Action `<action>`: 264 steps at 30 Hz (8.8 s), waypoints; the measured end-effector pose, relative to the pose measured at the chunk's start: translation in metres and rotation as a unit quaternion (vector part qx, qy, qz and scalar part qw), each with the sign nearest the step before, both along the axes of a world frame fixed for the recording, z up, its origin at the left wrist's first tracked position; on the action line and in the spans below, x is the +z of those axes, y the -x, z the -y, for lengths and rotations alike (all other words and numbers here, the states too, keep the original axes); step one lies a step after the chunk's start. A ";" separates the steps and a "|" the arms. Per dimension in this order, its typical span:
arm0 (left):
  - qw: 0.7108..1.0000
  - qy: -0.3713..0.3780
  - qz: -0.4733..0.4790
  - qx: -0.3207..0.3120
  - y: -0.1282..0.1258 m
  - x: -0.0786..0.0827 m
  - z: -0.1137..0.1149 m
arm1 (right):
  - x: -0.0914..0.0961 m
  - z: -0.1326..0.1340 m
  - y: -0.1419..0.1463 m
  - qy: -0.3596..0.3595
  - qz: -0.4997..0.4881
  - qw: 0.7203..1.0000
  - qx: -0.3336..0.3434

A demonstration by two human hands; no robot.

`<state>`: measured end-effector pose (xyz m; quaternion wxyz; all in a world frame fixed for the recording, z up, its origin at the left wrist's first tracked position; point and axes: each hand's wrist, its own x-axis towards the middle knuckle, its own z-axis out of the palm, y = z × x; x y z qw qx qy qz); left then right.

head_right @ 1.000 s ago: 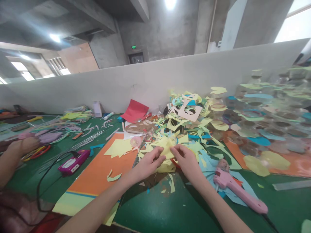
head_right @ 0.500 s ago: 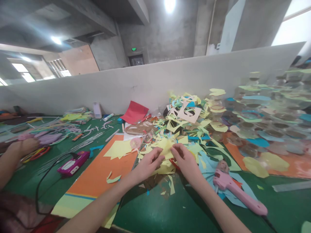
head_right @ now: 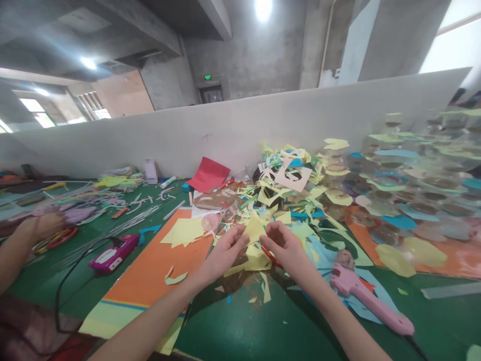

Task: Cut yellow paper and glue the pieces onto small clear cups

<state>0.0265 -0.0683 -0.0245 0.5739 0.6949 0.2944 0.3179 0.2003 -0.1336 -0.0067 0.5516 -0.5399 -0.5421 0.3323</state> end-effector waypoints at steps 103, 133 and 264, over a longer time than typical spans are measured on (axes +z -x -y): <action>0.998 -0.061 -0.026 -0.006 0.002 0.009 0.002 | -0.007 0.000 -0.007 0.038 0.023 0.999 0.029; 0.982 -0.152 -0.113 0.004 0.003 0.016 0.005 | -0.003 0.004 -0.006 0.053 0.134 0.989 -0.026; 0.996 -0.040 -0.025 0.070 0.001 0.004 -0.013 | -0.006 0.038 -0.055 0.053 0.439 0.869 -0.220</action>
